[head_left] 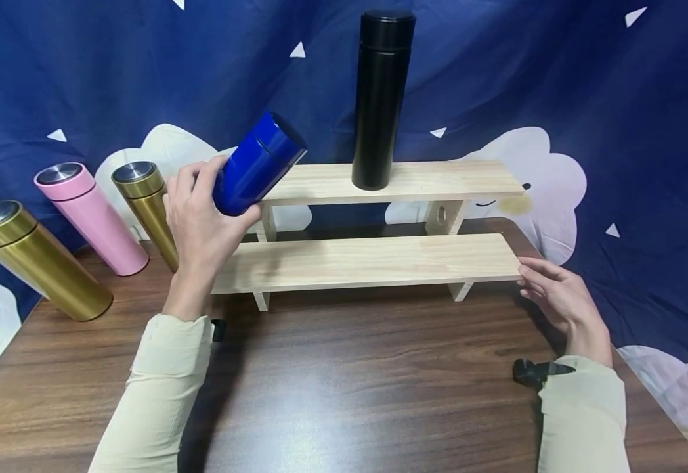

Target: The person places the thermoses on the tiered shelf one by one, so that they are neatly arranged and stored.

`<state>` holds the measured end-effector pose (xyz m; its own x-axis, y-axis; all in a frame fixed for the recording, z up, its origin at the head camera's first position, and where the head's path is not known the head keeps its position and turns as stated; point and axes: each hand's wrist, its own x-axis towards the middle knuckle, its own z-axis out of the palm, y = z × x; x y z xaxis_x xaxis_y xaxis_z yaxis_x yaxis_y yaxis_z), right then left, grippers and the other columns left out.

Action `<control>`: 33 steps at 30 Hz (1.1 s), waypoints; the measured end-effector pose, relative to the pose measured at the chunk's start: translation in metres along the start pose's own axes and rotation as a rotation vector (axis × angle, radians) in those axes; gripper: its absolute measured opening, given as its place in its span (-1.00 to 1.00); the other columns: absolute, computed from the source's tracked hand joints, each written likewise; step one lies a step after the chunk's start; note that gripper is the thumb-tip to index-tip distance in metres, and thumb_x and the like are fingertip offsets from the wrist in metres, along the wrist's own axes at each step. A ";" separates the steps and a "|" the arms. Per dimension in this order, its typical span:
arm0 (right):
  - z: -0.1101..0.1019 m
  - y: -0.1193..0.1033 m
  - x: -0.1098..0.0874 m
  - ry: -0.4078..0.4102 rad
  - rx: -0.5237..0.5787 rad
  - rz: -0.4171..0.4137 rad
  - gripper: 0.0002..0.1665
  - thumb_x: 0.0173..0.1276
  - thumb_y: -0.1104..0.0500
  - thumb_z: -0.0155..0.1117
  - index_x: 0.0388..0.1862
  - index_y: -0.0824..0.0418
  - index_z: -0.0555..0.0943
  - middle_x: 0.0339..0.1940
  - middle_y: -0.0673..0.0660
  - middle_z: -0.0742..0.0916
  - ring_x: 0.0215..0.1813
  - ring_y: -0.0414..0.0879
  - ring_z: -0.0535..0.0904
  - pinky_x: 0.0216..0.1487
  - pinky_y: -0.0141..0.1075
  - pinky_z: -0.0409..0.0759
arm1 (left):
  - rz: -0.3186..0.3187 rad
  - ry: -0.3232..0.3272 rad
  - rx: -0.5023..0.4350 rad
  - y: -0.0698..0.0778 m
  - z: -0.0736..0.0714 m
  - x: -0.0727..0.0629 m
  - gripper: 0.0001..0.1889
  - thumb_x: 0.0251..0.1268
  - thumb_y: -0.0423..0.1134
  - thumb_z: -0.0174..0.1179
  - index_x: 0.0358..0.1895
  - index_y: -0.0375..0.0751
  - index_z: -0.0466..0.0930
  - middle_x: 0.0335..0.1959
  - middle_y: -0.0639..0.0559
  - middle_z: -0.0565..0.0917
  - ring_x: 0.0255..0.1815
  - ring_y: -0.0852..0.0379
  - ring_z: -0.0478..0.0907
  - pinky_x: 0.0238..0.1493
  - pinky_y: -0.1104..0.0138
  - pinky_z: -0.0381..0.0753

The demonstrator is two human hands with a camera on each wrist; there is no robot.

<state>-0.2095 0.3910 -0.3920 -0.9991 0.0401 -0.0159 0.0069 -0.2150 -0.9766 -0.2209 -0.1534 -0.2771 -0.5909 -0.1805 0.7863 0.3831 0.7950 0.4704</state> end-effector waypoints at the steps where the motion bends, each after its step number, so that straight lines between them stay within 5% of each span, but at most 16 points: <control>1: 0.000 0.000 0.000 0.001 0.000 0.000 -0.76 0.42 0.36 0.30 -0.13 0.08 0.80 -0.29 -0.02 0.78 -0.31 -0.22 0.67 -0.29 -0.41 0.65 | -0.001 -0.001 -0.001 0.001 0.001 0.000 -0.31 -0.12 -0.07 0.51 0.25 0.01 0.62 0.04 -0.17 0.60 0.11 -0.17 0.40 0.09 0.00 0.27; 33: 0.003 0.001 -0.001 0.021 -0.024 -0.005 -0.78 0.39 0.34 0.35 -0.13 0.07 0.80 -0.31 -0.03 0.78 -0.33 -0.23 0.68 -0.29 -0.41 0.65 | -0.053 -0.076 -0.074 0.033 0.024 0.008 -0.26 -0.06 0.12 0.51 0.26 -0.07 0.59 0.05 -0.13 0.65 0.09 -0.12 0.48 0.03 0.04 0.46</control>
<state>-0.2090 0.3880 -0.3923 -0.9980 0.0621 -0.0150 0.0028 -0.1914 -0.9815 -0.2304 -0.1145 -0.2650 -0.6631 -0.1747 0.7279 0.3991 0.7401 0.5412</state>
